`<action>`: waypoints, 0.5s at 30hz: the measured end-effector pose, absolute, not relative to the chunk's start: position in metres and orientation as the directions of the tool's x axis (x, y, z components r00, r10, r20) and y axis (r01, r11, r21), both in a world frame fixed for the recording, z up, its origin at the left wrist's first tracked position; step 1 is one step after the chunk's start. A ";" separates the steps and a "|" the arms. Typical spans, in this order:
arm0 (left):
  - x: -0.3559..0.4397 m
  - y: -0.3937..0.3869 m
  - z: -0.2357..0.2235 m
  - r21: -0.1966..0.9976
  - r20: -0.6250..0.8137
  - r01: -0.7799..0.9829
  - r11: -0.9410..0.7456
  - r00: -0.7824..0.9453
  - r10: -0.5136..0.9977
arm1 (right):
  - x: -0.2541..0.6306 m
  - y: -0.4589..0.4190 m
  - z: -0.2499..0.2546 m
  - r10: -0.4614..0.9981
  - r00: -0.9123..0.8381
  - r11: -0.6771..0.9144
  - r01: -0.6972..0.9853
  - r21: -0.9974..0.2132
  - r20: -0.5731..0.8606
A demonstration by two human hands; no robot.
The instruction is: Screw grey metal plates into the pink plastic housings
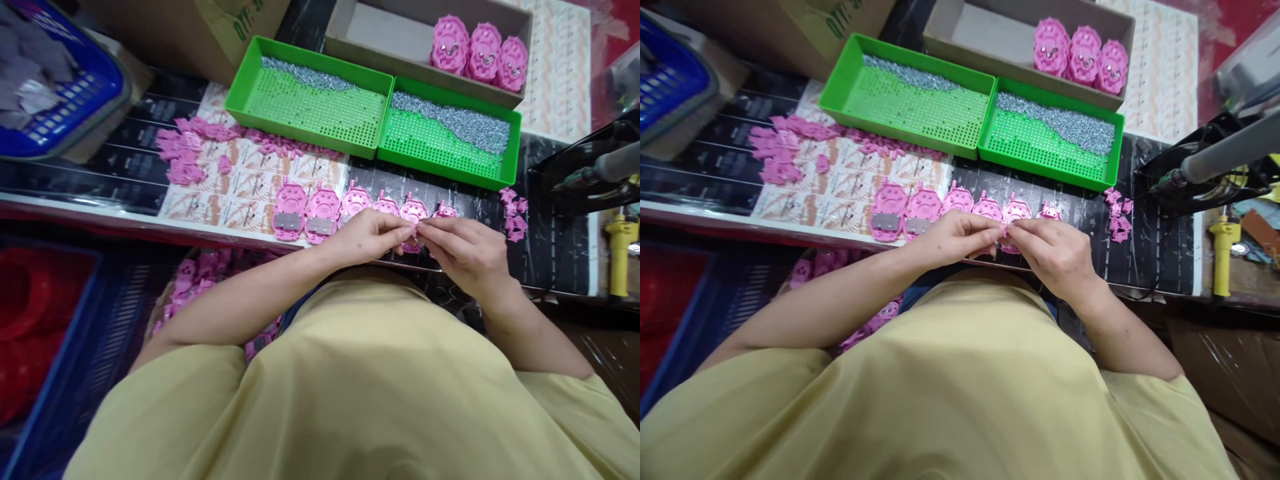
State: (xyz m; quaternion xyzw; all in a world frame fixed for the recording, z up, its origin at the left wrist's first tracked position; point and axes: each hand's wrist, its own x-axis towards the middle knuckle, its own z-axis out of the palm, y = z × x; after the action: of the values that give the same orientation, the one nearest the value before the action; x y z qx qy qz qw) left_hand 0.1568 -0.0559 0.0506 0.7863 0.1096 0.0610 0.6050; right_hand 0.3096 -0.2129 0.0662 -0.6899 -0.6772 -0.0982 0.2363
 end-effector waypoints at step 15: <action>0.167 -0.069 0.016 0.024 0.412 -0.175 -0.984 0.899 -0.150 | 0.335 -0.168 0.049 0.983 0.104 -0.121 0.987 0.109 0.151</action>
State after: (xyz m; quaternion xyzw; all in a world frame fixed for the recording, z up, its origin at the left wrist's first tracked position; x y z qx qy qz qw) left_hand 0.1668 -0.0687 0.0163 0.9739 -0.0836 0.2088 0.0303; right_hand 0.3353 -0.1676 0.0490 -0.7430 -0.6627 -0.0928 0.0095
